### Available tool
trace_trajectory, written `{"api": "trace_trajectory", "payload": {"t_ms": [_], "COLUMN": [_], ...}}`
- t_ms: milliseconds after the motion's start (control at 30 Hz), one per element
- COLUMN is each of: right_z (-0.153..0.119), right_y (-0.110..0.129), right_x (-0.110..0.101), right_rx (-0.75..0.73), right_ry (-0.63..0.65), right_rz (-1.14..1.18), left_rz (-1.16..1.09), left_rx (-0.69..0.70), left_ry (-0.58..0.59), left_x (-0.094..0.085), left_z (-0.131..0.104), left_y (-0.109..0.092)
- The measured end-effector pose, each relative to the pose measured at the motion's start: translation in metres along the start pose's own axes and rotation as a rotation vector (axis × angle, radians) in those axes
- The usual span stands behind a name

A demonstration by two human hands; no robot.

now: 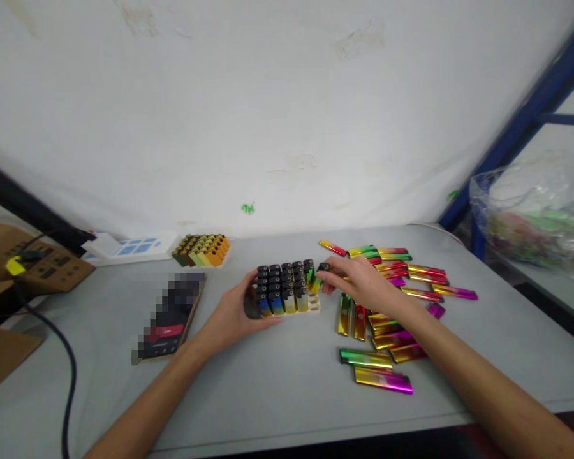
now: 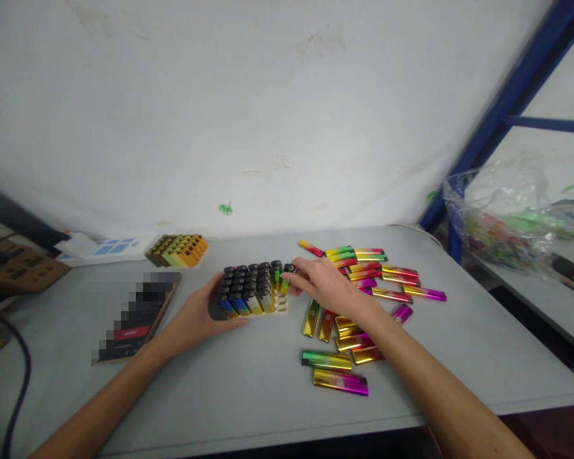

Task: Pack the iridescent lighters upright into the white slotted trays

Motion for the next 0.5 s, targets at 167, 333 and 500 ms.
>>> {"api": "trace_trajectory", "payload": {"t_ms": [167,333,500], "right_z": [-0.002,-0.002,0.003], "right_y": [-0.004,0.001,0.014], "right_x": [0.007,0.014,0.027], "right_rx": [-0.012,-0.045,-0.017], "right_ry": [0.023,0.046,0.096], "right_rz": [-0.049,-0.267,-0.570], "left_rz": [-0.011,-0.020,-0.009], "left_rx": [-0.005,-0.015,-0.035], "left_ry": [-0.006,-0.005,0.003], "left_x": [0.000,-0.001,0.000], "left_z": [0.000,0.000,0.000], "left_y": [-0.001,-0.004,-0.003]}}
Point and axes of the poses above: each hand's wrist, its own z-axis towards the middle knuckle, its own x-axis out of the palm, y = z × x, the point moved 6 cm from there along z, towards the middle knuckle, and after that the axes turned 9 degrees about -x, right-handed, at the moved point
